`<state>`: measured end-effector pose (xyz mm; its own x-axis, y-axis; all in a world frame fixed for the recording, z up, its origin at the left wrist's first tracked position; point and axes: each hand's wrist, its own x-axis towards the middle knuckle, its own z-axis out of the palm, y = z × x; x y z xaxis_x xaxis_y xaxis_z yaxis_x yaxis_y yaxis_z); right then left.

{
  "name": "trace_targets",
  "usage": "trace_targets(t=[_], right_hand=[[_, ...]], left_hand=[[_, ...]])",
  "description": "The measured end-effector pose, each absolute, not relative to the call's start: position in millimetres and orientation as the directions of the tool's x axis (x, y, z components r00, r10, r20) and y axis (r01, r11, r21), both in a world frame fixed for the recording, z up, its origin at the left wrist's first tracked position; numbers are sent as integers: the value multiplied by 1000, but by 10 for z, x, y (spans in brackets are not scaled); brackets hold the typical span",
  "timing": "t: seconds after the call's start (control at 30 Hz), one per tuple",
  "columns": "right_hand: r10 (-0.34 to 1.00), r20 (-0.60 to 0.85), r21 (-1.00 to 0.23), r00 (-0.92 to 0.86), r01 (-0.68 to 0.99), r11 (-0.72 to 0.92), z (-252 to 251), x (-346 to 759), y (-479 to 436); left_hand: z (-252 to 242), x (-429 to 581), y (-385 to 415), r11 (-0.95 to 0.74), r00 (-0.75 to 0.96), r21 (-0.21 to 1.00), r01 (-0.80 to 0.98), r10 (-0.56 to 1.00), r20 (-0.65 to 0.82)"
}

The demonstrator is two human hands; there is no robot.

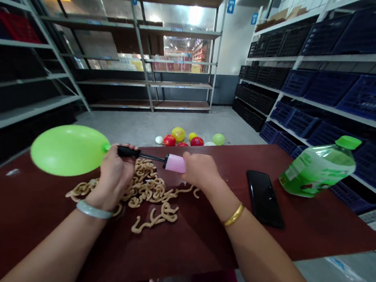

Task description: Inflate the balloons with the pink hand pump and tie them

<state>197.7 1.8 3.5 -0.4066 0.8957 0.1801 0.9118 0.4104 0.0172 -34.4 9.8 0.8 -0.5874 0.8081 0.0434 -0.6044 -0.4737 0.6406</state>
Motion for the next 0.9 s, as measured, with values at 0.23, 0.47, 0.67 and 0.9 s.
trace_targets(t=[0.23,0.47,0.67,0.9], right_hand=[[906,152,-100,-394,906,411,-23,1746,-114],[888,222,-123,-402,892,435,28,1825,-54],[887,215,-85,-408,897,433,10,2023,111],[883,203,-75,-423,893,444,-12,1927,34]], left_hand=[[-89,203,-158,-428,-473,670,-607,872,128],[235,-258,-128,-529,-541,675,-515,811,223],[389,-690,-82,-633,-652,655,-413,708,273],[151,-163,-128,-567,-563,638,-520,790,244]])
